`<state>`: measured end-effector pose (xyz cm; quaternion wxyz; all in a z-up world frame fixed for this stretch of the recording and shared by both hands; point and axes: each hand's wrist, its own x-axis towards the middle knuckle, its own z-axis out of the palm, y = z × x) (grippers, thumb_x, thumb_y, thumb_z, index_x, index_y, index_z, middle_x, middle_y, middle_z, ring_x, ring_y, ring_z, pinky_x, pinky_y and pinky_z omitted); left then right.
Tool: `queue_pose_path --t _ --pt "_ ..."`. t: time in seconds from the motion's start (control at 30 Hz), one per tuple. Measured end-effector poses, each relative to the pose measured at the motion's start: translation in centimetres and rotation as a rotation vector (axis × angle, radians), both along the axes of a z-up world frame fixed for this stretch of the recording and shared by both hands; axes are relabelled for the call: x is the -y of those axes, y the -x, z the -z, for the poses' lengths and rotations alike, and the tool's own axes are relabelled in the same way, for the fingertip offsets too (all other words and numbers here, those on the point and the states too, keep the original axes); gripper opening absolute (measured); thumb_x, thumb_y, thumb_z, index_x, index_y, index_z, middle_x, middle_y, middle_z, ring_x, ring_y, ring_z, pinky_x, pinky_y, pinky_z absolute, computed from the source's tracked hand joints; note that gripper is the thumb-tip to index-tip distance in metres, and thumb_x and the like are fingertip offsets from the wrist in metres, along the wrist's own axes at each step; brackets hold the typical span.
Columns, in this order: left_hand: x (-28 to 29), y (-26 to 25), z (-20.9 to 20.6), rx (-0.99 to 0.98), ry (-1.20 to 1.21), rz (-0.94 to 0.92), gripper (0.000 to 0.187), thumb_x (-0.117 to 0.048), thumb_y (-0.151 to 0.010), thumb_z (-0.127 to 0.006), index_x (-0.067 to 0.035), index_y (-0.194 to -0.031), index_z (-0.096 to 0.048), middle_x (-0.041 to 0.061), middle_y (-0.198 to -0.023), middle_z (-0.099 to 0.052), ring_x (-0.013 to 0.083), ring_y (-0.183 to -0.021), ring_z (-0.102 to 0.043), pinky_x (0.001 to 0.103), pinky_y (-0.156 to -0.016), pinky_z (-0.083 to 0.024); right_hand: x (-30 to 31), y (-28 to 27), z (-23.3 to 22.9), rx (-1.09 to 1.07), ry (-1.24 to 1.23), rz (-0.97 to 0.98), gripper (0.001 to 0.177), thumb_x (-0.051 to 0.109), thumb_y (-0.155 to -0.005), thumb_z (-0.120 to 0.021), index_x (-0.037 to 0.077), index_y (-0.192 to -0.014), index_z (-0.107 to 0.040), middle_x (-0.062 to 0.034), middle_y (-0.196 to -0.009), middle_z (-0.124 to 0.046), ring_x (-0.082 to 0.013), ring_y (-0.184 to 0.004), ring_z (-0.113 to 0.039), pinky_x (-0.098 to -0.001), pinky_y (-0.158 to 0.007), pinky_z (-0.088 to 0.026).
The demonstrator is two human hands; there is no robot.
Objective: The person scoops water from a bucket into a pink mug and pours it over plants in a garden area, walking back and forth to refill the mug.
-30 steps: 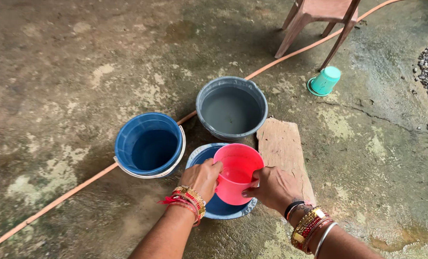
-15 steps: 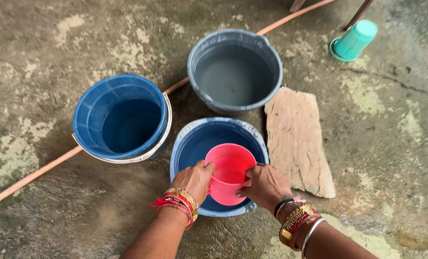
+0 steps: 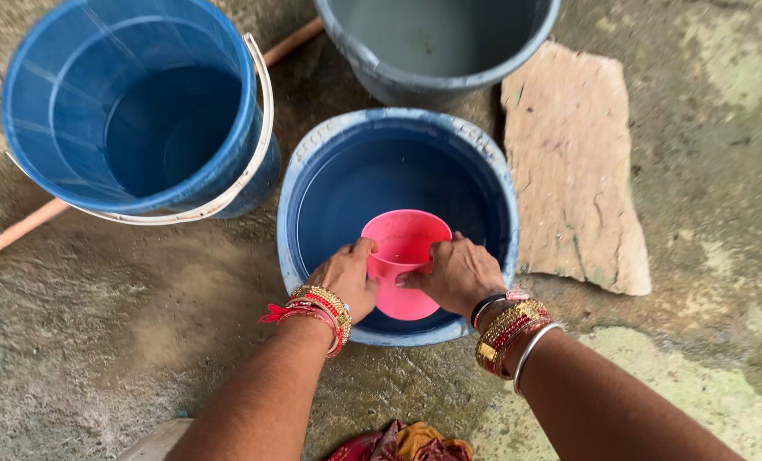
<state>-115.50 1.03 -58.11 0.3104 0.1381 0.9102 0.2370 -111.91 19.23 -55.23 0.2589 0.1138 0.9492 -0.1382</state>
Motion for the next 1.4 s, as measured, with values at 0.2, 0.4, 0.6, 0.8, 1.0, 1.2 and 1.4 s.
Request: queue_pose_path --t 0.2,0.4,0.6,0.8,1.0,1.2,1.4 --pt "-0.4 -1.0 4.7 0.057 0.063 -0.075 0.066 -0.035 -0.088 -0.077 -0.018 -0.141 -0.042 0.018 -0.137 -0.056 0.0358 -0.132 -0.054 0.047 -0.108 -0.047 0.5 0.4 4.8 -0.053 0.044 -0.019 0.068 0.064 -0.07 -0.084 0.002 -0.097 -0.074 -0.0201 -0.098 -0.073 -0.0345 -0.093 -0.073 -0.0444 -0.084 -0.058" --pt "0.2 -1.8 8.5 0.118 0.06 -0.189 0.062 -0.035 -0.088 -0.076 -0.023 -0.14 -0.044 0.017 -0.132 -0.058 0.0364 -0.127 -0.058 0.047 -0.104 -0.051 1.6 1.2 6.3 0.158 0.081 0.052 0.064 0.063 -0.072 -0.082 0.006 -0.099 -0.075 -0.0152 -0.094 -0.077 -0.0281 -0.093 -0.076 -0.0406 -0.086 -0.06" --pt "0.5 -2.0 10.0 0.136 0.03 -0.193 0.061 -0.035 -0.088 -0.075 -0.025 -0.139 -0.044 0.016 -0.131 -0.059 0.0375 -0.121 -0.061 0.048 -0.1 -0.052 1.2 1.3 8.3 0.218 0.137 0.139 0.061 0.058 -0.072 -0.084 0.009 -0.107 -0.076 -0.0134 -0.098 -0.078 -0.0265 -0.097 -0.075 -0.0392 -0.091 -0.058" --pt "-0.4 -2.2 11.1 0.143 0.112 -0.136 0.059 -0.034 -0.092 -0.072 -0.02 -0.141 -0.04 0.019 -0.131 -0.058 0.0371 -0.126 -0.057 0.05 -0.103 -0.05 1.2 0.4 10.7 0.29 0.083 0.147 0.073 0.062 -0.073 -0.083 0.013 -0.126 -0.069 -0.0092 -0.103 -0.076 -0.0233 -0.103 -0.074 -0.0376 -0.094 -0.056" --pt "-1.1 -2.9 10.8 0.154 0.174 -0.031 0.047 -0.034 -0.098 -0.064 -0.014 -0.133 -0.041 0.017 -0.132 -0.059 0.0355 -0.128 -0.056 0.049 -0.102 -0.051 1.4 -1.2 10.5 0.401 -0.018 0.122 0.065 0.068 -0.081 -0.074 0.019 -0.124 -0.07 -0.0077 -0.1 -0.078 -0.024 -0.102 -0.075 -0.0399 -0.091 -0.059" --pt "-1.1 -3.1 10.4 0.146 0.187 0.031 0.045 -0.036 -0.099 -0.063 -0.012 -0.13 -0.04 0.018 -0.127 -0.062 0.0348 -0.126 -0.058 0.047 -0.104 -0.051 1.6 -2.5 12.2 0.342 -0.045 0.103 0.049 0.06 -0.088 -0.07 0.021 -0.118 -0.074 -0.0091 -0.099 -0.076 -0.026 -0.101 -0.074 -0.0417 -0.091 -0.058" --pt "-1.2 -3.1 9.7 0.161 0.208 0.079 0.051 -0.035 -0.094 -0.069 -0.016 -0.133 -0.042 0.014 -0.133 -0.059 0.0322 -0.129 -0.055 0.047 -0.109 -0.045 1.8 -4.6 13.2 0.293 -0.082 0.039 0.037 0.047 -0.09 -0.071 0.014 -0.107 -0.075 -0.0094 -0.093 -0.078 -0.0253 -0.094 -0.075 -0.0445 -0.094 -0.052"
